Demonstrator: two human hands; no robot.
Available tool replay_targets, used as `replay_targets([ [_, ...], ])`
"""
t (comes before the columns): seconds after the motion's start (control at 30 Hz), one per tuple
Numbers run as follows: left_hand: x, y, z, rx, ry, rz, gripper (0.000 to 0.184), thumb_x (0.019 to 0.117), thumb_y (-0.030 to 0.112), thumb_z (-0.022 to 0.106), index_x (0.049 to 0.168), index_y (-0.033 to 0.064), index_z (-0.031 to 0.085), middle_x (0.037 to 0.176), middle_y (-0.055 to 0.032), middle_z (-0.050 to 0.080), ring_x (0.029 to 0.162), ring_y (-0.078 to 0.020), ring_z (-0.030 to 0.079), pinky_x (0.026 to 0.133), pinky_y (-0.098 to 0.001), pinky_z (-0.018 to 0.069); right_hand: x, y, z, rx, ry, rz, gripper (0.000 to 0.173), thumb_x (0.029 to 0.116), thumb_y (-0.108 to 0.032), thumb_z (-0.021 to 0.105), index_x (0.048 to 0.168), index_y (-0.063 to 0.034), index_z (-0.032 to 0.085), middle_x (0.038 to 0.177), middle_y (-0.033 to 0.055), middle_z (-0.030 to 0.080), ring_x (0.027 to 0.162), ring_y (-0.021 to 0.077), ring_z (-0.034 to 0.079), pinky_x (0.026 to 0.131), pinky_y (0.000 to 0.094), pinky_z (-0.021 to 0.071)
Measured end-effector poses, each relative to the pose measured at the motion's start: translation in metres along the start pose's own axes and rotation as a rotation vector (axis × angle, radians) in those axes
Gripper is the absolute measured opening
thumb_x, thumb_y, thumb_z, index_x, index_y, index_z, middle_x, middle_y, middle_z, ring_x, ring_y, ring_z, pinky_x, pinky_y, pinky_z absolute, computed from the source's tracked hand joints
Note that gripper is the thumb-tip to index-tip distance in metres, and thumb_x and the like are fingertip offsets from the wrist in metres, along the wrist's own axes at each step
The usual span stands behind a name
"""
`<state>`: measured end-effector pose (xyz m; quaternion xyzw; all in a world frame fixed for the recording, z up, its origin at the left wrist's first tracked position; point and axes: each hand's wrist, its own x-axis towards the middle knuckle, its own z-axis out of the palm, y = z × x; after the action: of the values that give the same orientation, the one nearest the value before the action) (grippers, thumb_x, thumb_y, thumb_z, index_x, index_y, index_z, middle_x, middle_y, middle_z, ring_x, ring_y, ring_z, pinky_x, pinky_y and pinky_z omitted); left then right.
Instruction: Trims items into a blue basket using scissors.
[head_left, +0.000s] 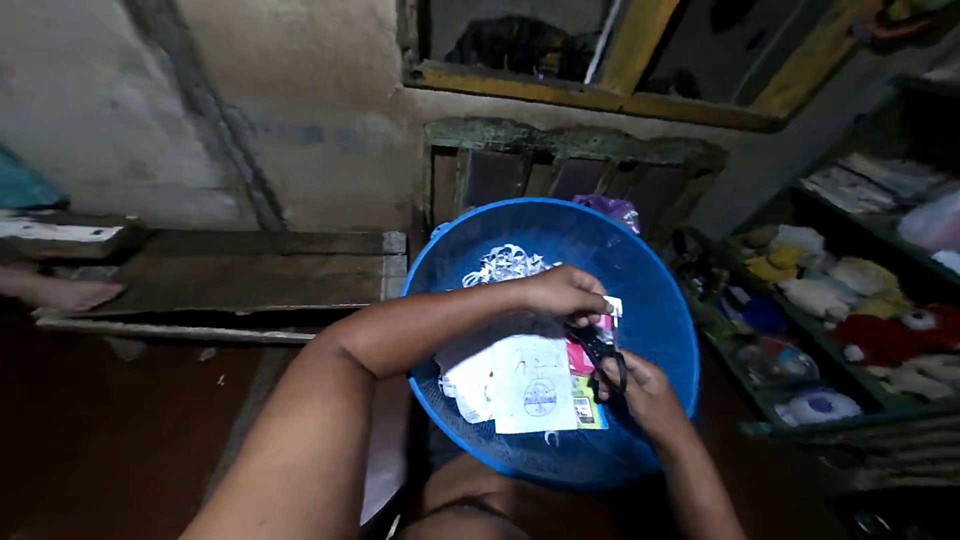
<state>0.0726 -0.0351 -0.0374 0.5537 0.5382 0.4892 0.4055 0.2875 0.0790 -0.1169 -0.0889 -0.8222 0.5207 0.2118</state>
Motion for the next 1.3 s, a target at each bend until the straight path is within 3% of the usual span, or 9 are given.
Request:
replay_targets([
  [0.2,-0.001,0.009,0.0,0.077,0.036,0.012,0.021,0.1046,0.017,0.058,0.1,-0.0015,0.066,0.076,-0.0047,0.064,0.061,-0.0092,0.059,0.058,-0.026,0.0522,0.0,-0.002,0.001,-0.009,0.034,-0.019,0.031,0.1038,-0.034,0.053,0.095,-0.0088,0.07,0.074,-0.0001,0.065,0.061,0.0115,0.063,0.057,0.0292,0.0578],
  [0.37,-0.003,0.018,-0.003,0.061,0.069,0.027,0.021,0.1049,0.015,0.057,0.099,-0.0035,0.066,0.076,-0.0056,0.063,0.061,-0.01,0.059,0.057,-0.0264,0.0525,0.0,-0.005,-0.005,0.034,-0.003,-0.009,0.029,0.1065,-0.021,0.044,0.094,-0.0087,0.067,0.075,-0.0028,0.066,0.062,0.0092,0.063,0.06,0.0277,0.0583],
  [0.47,-0.005,0.02,-0.001,0.066,0.062,0.036,0.019,0.1044,0.013,0.058,0.104,-0.0047,0.066,0.079,-0.007,0.065,0.062,-0.0104,0.06,0.058,-0.027,0.053,0.001,-0.003,-0.007,0.051,-0.032,-0.01,0.03,0.1075,-0.019,0.041,0.095,-0.0081,0.066,0.075,-0.0033,0.066,0.064,0.0093,0.065,0.061,0.0279,0.0591],
  [0.7,-0.006,0.022,0.004,0.088,0.027,0.026,0.02,0.1049,0.013,0.058,0.107,-0.0046,0.065,0.082,-0.0076,0.065,0.063,-0.0103,0.061,0.059,-0.0274,0.0537,0.002,0.0,-0.009,0.041,-0.07,-0.023,0.034,0.1085,-0.021,0.036,0.094,-0.0077,0.064,0.077,-0.0036,0.067,0.065,0.0084,0.065,0.063,0.0273,0.059],
  [1.3,-0.005,0.019,0.005,0.11,-0.006,0.035,0.021,0.1055,0.014,0.057,0.106,-0.0044,0.066,0.083,-0.0073,0.065,0.064,-0.0107,0.061,0.059,-0.028,0.0536,0.001,0.007,-0.009,0.092,-0.123,-0.049,0.038,0.1101,-0.032,0.04,0.095,-0.0105,0.066,0.079,-0.0023,0.068,0.068,0.0099,0.066,0.064,0.0278,0.0593],
])
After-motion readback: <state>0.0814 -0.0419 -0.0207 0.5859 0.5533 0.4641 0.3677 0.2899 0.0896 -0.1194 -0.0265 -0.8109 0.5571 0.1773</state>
